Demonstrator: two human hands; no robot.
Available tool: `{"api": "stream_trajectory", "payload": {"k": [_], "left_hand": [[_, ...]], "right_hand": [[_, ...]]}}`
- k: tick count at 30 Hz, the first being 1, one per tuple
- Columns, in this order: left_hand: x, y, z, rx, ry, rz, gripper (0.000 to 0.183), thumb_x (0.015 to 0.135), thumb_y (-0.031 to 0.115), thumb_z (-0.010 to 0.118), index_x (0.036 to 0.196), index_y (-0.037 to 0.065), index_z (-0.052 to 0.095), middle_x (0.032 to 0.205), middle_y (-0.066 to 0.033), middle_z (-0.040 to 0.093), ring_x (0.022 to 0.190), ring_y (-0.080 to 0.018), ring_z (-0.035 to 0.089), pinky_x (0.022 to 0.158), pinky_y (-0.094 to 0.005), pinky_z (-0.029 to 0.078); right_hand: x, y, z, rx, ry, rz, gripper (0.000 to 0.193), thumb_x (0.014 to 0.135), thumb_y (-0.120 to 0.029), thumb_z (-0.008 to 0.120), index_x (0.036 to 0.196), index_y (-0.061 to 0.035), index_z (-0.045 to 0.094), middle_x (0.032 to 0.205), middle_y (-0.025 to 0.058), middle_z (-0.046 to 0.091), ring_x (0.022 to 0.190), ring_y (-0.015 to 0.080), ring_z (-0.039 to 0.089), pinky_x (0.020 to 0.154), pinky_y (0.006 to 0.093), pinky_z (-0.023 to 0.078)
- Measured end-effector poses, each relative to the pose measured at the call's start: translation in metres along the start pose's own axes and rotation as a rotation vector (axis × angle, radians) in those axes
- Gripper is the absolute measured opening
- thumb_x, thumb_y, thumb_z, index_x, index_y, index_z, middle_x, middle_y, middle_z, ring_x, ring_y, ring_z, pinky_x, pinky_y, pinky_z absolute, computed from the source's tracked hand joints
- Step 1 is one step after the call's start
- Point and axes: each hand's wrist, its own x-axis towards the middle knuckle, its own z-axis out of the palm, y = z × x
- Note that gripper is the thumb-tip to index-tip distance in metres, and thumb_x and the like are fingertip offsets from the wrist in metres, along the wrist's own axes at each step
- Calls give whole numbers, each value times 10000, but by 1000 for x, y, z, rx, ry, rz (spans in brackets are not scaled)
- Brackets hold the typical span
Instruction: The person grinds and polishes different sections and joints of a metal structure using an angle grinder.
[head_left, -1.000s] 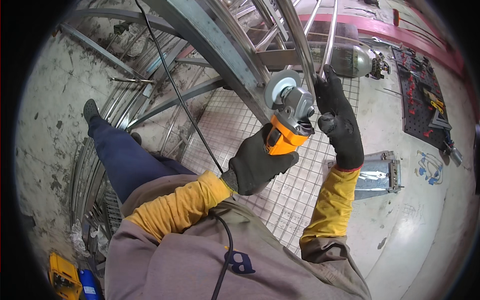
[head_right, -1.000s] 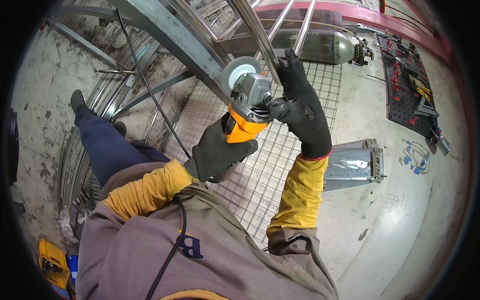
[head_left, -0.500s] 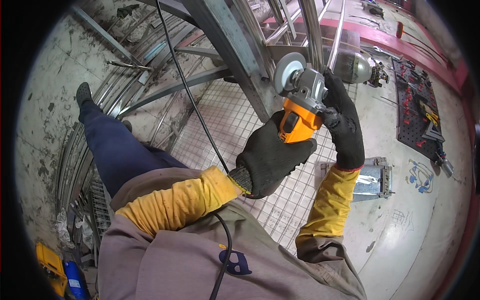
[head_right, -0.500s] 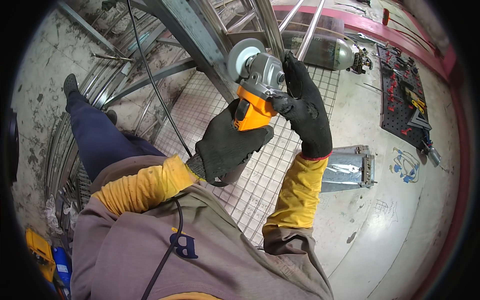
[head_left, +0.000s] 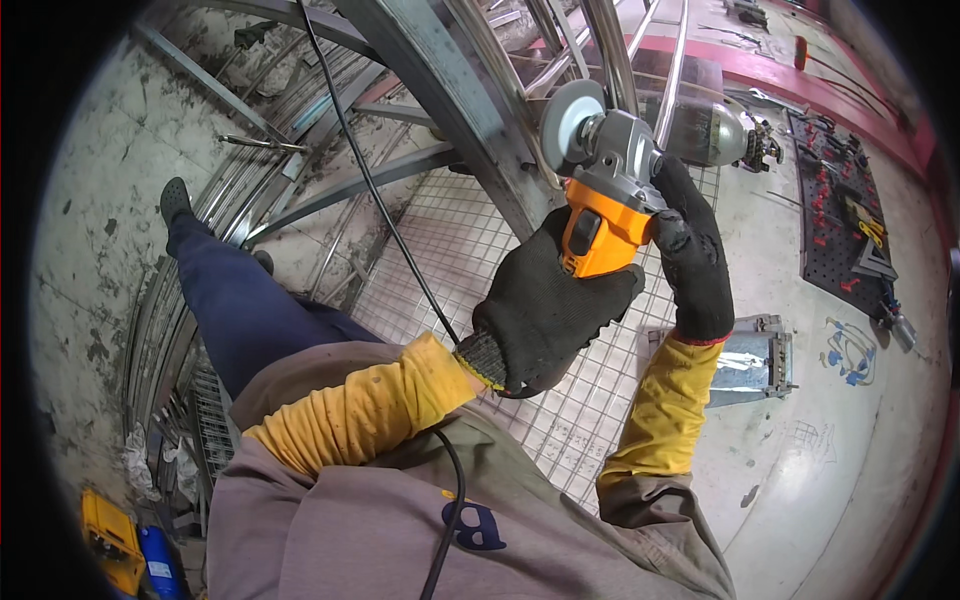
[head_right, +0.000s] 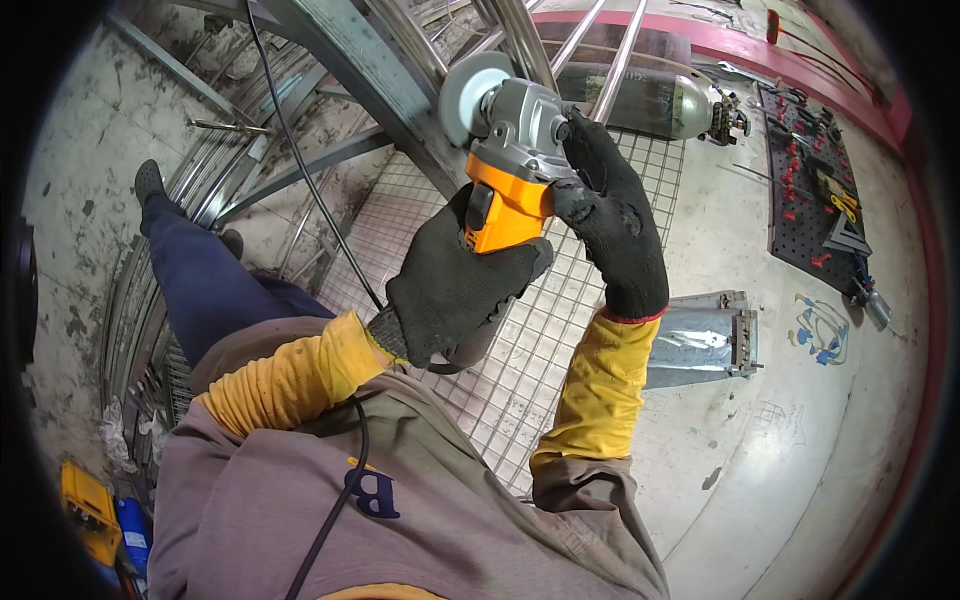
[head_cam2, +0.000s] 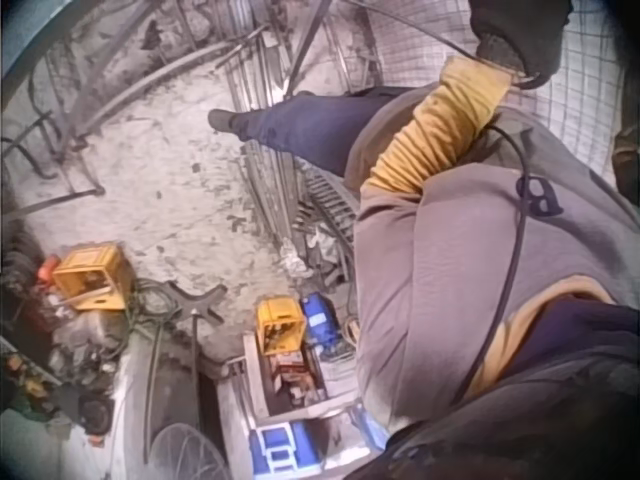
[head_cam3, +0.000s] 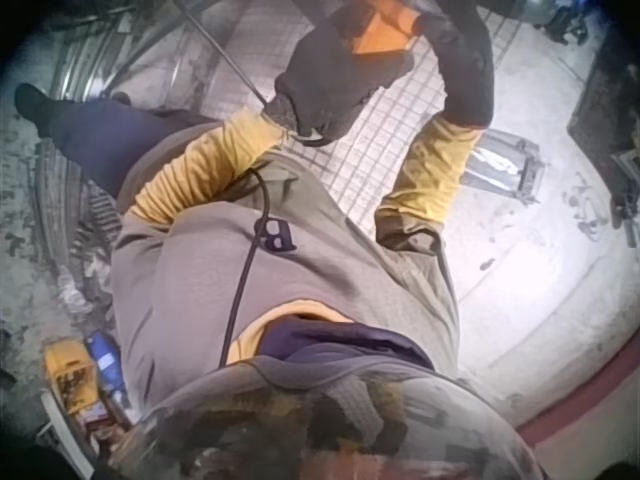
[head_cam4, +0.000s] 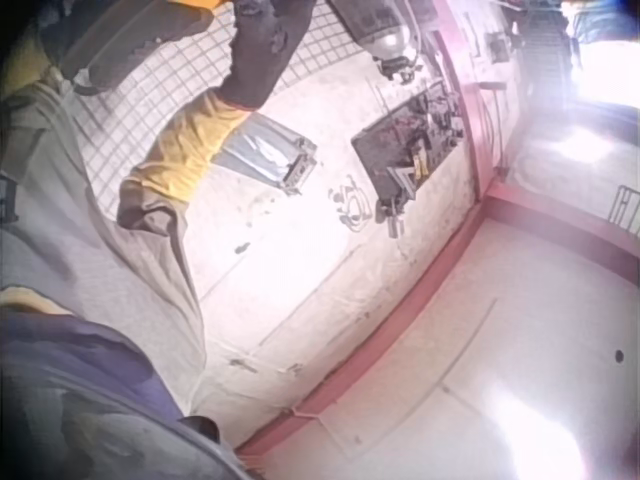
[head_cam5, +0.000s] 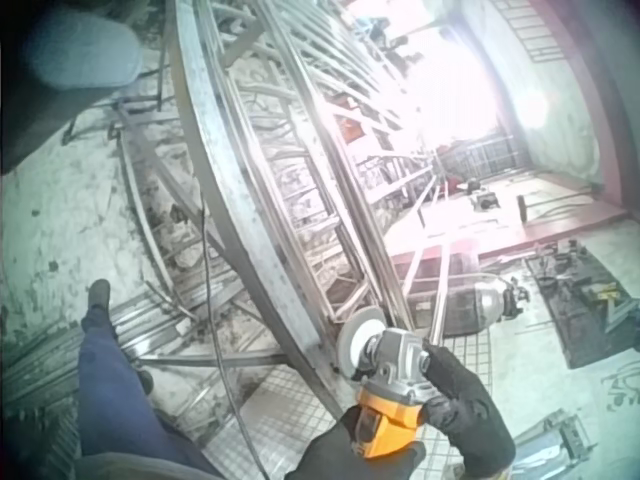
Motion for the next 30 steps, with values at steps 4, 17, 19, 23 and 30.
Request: {"api": "stream_trajectory", "payload": {"k": [4, 17, 19, 23, 30], "left_hand": [[-2, -11, -3, 80, -11, -37, 513, 917, 185, 809, 1337, 26, 560, 997, -31, 694, 829, -111, 689, 729, -295, 583], [2, -17, -6, 48, 7, 28, 484, 926, 64, 811, 1343, 26, 569, 1071, -34, 674, 904, -97, 668, 763, -275, 569], [7, -19, -9, 108, 17, 105, 511, 914, 240, 836, 1297, 22, 578, 975, -44, 730, 839, -134, 731, 750, -311, 606], [2, -24, -9, 109, 6, 69, 515, 917, 252, 830, 1307, 26, 582, 981, -44, 735, 844, -138, 734, 760, -311, 606], [-14, -18, -12, 253, -34, -107, 466, 924, 104, 821, 1321, 25, 589, 1049, -32, 695, 905, -105, 675, 769, -293, 572]], "right_hand": [[8, 12, -13, 84, -95, 0, 1256, 751, -575, 953, 1631, 93, 357, 1631, 255, 479, 1546, 314, 434, 1286, 420, 334], [12, 14, -22, 81, -153, 13, 1219, 720, -431, 999, 1622, 103, 376, 1626, 238, 491, 1545, 292, 441, 1307, 404, 298], [11, 14, -22, 86, -145, 16, 1194, 731, -416, 995, 1617, 103, 386, 1622, 238, 497, 1541, 293, 447, 1303, 404, 305], [12, 20, -25, 96, -147, -3, 1204, 727, -421, 995, 1618, 106, 380, 1628, 242, 489, 1540, 304, 447, 1303, 404, 304], [14, 25, -38, 204, -277, 27, 1242, 695, -263, 1019, 1652, 95, 313, 1705, 232, 396, 1602, 296, 351, 1324, 417, 253]]}}
